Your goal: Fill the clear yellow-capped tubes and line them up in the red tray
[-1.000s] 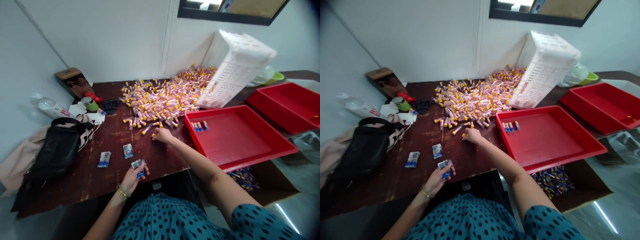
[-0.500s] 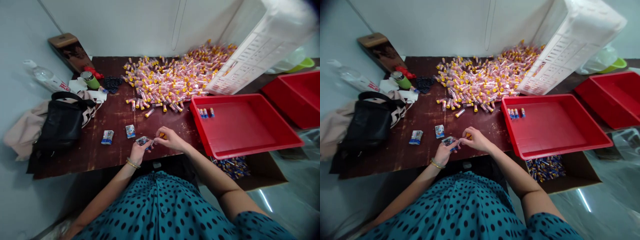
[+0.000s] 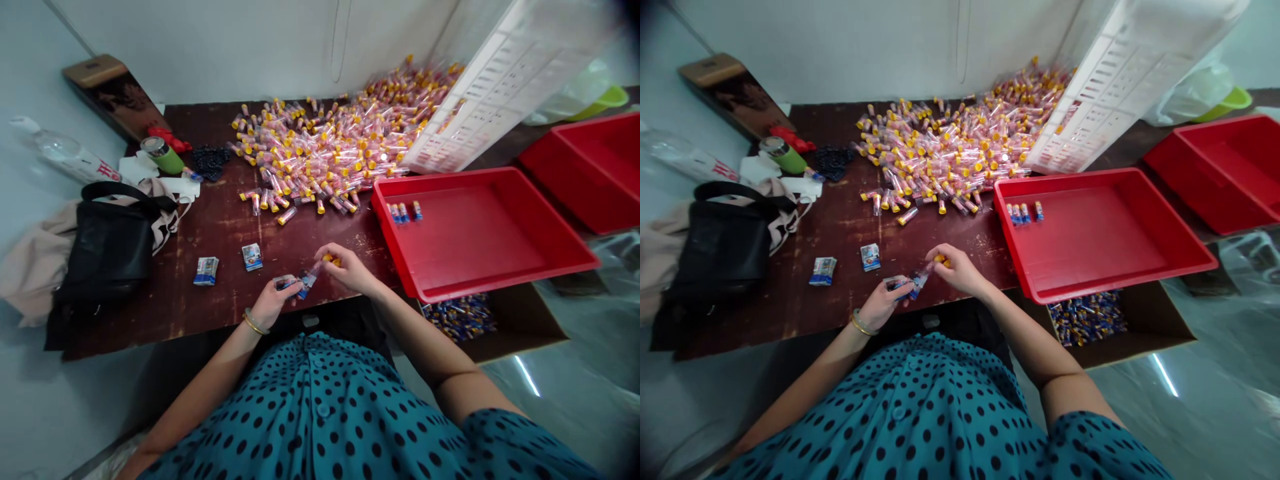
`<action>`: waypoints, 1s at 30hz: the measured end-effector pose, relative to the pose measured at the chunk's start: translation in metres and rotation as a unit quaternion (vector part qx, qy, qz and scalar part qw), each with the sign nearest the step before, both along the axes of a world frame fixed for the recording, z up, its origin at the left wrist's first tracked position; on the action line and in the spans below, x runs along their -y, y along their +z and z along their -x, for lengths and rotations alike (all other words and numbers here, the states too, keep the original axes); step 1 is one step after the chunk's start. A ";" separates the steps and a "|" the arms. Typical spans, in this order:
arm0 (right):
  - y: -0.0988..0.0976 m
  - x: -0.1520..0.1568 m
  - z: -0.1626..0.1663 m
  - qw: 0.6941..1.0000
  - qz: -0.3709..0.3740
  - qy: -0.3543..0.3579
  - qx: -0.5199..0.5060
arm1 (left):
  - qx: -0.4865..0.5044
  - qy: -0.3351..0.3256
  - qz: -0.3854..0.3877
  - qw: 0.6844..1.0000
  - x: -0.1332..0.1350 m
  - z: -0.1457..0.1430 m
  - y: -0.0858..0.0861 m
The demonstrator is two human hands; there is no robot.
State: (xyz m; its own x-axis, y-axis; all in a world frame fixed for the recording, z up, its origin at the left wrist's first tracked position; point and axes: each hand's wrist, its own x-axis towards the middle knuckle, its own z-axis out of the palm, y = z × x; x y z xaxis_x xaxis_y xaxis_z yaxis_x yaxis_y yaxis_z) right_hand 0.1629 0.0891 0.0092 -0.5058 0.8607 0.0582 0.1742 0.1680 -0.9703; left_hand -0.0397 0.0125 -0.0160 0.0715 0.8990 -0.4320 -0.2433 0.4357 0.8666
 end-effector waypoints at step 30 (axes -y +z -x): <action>0.019 -0.001 -0.021 0.999 0.024 -0.041 -0.010 | 0.056 -0.044 0.034 0.997 -0.006 -0.018 0.006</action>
